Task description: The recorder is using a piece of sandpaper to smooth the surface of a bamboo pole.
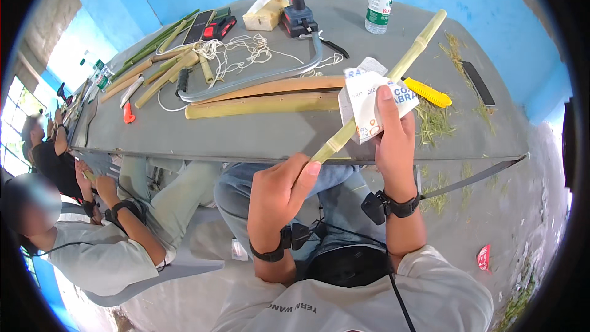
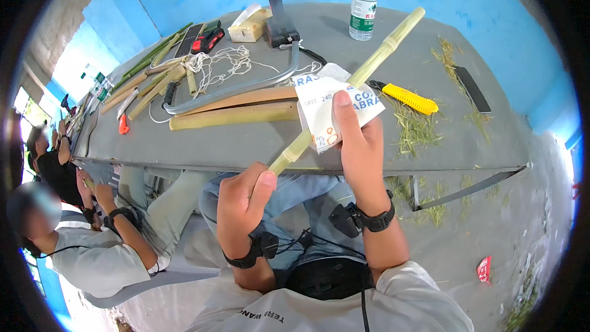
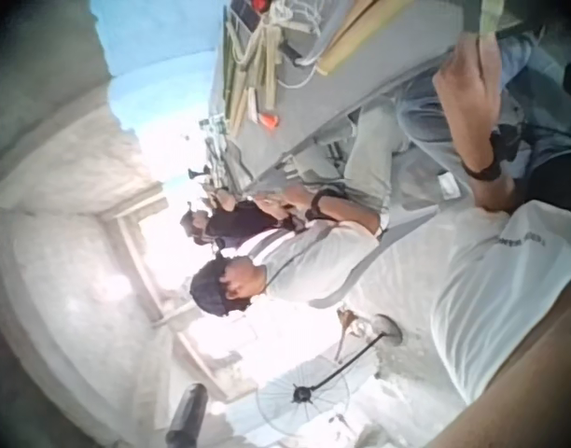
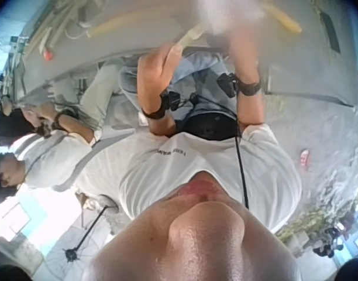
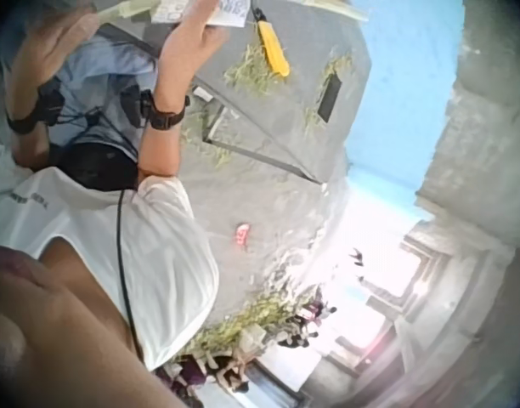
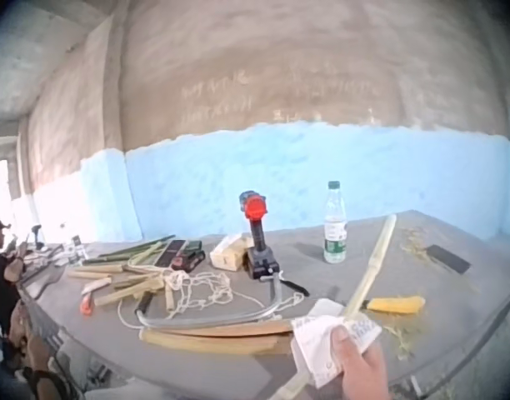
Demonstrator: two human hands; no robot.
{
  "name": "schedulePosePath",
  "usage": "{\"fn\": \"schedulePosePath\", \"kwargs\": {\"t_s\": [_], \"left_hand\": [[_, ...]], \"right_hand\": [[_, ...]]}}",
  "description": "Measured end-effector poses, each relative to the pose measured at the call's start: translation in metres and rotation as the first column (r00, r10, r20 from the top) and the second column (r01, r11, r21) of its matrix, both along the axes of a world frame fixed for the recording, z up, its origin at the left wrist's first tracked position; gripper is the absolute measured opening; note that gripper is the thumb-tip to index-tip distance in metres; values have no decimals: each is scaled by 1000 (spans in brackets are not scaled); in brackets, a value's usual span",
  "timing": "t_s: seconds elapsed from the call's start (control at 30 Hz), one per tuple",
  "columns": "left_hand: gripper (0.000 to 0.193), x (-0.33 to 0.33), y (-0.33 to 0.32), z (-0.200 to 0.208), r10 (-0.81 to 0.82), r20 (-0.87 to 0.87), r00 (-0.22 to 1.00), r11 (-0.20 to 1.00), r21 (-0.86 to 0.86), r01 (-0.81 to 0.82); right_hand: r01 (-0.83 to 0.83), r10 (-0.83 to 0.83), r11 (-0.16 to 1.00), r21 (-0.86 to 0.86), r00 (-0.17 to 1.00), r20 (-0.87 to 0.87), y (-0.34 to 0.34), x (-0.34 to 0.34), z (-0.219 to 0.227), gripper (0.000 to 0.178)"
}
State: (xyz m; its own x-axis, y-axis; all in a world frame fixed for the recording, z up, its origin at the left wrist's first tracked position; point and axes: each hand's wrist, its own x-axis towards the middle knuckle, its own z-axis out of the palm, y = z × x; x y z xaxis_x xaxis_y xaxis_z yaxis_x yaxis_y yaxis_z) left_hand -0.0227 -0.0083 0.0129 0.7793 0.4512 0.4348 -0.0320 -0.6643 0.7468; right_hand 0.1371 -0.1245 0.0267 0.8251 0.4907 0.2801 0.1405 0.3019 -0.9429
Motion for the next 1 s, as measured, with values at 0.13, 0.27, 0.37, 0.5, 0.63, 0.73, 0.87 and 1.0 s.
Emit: {"fn": "schedulePosePath", "kwargs": {"t_s": [0.13, 0.27, 0.37, 0.5, 0.63, 0.73, 0.87, 1.0], "left_hand": [[32, 1, 3, -2, -16, -9, 1000, 996, -88, 15], [35, 1, 3, -3, -57, -8, 998, 993, -103, 55], [35, 1, 5, -8, -56, 35, 998, 994, -94, 60], [35, 0, 3, -2, -55, -44, 998, 997, -59, 52], [32, 0, 0, 5, -80, -101, 992, 997, -16, 79], [31, 1, -1, 2, -87, -82, 993, 996, -5, 87], [31, 2, 4, -4, -31, -9, 999, 999, -32, 31], [31, -7, 11, 0, 8, -56, 998, 998, -69, -12]], "right_hand": [[-197, 225, 967, -159, 958, 180, -6, -4, 1, 28], [82, -10, 954, 287, 969, -245, -4, -1, 8, 27], [-254, 325, 932, -260, 902, 285, -12, -8, 4, 30], [43, 14, 964, 261, 978, -210, 1, -6, 11, 35], [-122, 129, 991, -57, 983, 134, -3, -5, 4, 32], [-90, 91, 995, 31, 995, -31, -3, 1, 3, 35], [-229, 227, 971, -72, 973, -40, -4, -5, 7, 32], [-120, 120, 993, 9, 991, -64, -5, 0, 6, 33]]}}
